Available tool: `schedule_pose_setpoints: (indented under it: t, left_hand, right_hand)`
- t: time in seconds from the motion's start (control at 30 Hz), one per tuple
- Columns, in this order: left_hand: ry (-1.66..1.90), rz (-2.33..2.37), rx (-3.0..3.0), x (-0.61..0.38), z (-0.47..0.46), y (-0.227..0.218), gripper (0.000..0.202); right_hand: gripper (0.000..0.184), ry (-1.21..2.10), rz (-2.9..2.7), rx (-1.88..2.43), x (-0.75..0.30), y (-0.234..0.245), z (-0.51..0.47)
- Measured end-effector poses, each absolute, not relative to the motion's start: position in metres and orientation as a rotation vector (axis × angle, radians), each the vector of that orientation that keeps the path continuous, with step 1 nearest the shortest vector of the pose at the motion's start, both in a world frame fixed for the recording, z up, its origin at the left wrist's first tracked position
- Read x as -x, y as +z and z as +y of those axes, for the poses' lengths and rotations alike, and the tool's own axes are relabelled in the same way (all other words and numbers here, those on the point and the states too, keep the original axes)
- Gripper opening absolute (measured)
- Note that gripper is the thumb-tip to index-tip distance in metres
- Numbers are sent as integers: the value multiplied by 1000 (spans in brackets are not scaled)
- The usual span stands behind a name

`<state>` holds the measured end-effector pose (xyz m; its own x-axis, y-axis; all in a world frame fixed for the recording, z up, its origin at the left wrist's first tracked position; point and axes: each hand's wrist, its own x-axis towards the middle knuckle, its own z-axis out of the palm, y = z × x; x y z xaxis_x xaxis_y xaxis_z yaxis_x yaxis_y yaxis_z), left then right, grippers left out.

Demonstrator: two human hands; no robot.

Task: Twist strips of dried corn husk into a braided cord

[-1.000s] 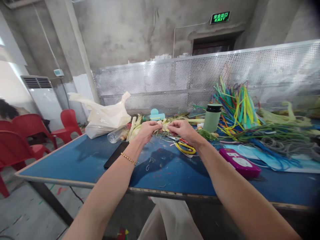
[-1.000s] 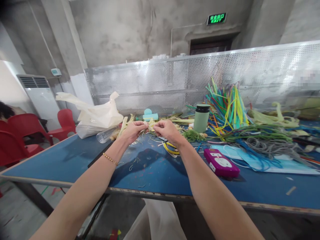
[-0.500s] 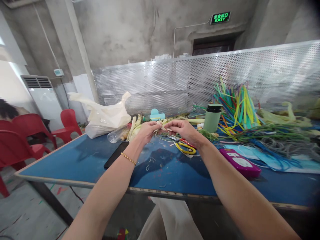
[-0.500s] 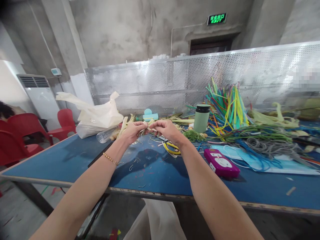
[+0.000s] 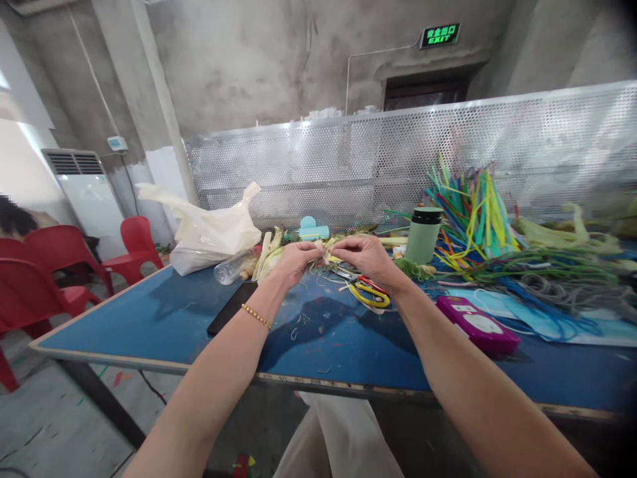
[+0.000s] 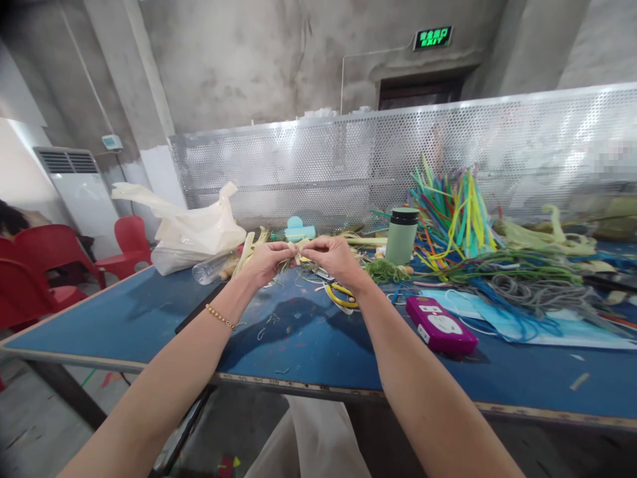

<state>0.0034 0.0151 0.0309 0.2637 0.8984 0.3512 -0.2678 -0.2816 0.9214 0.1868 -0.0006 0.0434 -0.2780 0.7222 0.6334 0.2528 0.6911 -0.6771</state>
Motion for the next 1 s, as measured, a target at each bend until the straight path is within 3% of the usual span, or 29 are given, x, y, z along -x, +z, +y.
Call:
schedule_pose_setpoints:
  t: [0.4, 1.0]
  left_hand:
    - [1196, 713, -1589, -7, 9, 31, 12]
    - [1072, 645, -1587, -3, 10, 30, 17]
  right_hand:
    - [14, -61, -1852, 777, -184, 45, 3]
    - [16, 183, -1883, 918, -180, 42, 0]
